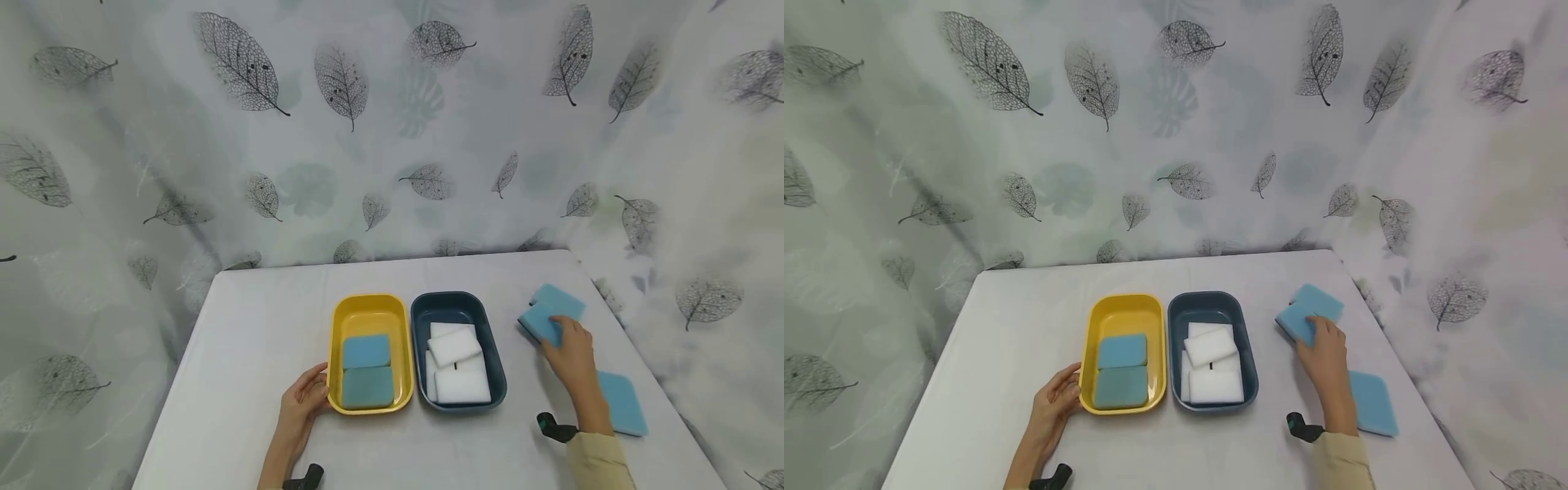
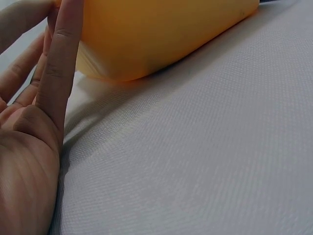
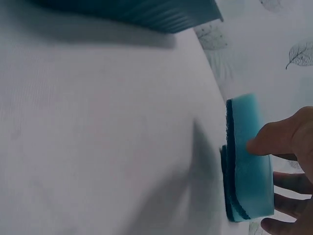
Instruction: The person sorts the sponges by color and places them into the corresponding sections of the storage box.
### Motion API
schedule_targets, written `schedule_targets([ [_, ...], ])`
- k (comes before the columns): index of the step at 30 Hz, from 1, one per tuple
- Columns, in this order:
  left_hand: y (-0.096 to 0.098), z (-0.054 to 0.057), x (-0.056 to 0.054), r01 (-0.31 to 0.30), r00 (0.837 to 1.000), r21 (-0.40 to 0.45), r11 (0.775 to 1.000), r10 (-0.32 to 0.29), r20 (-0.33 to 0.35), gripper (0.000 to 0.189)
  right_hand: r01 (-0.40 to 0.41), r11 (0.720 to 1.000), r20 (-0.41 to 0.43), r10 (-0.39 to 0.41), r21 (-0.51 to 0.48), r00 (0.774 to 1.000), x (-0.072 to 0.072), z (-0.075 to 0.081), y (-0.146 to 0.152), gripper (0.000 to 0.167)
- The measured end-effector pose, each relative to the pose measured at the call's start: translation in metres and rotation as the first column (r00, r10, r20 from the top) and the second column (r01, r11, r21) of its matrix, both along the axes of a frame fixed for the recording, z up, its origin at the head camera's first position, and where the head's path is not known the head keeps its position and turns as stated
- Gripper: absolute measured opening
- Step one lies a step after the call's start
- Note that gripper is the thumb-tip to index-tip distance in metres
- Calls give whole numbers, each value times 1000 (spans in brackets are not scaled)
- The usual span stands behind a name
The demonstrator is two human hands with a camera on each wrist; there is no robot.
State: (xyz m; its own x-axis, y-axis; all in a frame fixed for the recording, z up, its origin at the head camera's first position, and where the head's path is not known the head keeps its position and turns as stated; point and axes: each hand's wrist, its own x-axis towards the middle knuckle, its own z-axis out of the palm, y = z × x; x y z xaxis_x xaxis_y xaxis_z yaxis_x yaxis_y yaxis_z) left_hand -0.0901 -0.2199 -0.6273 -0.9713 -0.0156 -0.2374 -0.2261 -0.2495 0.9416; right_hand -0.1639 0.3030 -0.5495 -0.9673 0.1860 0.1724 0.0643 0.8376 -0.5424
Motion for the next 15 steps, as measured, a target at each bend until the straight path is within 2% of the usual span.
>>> schedule_targets([
  [2,0,0,-1,10,1000,1,1000,-10,-7,51,-28,999,-55,26,-38,998,-2,7,-7,49],
  [5,0,1,-1,12,1000,0,1000,-12,-4,51,-62,994,-94,54,-87,994,-5,17,-22,48],
  [11,-2,3,0,-6,1000,-13,1000,7,24,51,-107,984,-89,95,-144,992,-12,24,-55,50],
  [15,-2,4,-3,9,1000,-16,1000,-9,7,50,-162,972,-103,146,-170,984,-19,31,-73,51],
])
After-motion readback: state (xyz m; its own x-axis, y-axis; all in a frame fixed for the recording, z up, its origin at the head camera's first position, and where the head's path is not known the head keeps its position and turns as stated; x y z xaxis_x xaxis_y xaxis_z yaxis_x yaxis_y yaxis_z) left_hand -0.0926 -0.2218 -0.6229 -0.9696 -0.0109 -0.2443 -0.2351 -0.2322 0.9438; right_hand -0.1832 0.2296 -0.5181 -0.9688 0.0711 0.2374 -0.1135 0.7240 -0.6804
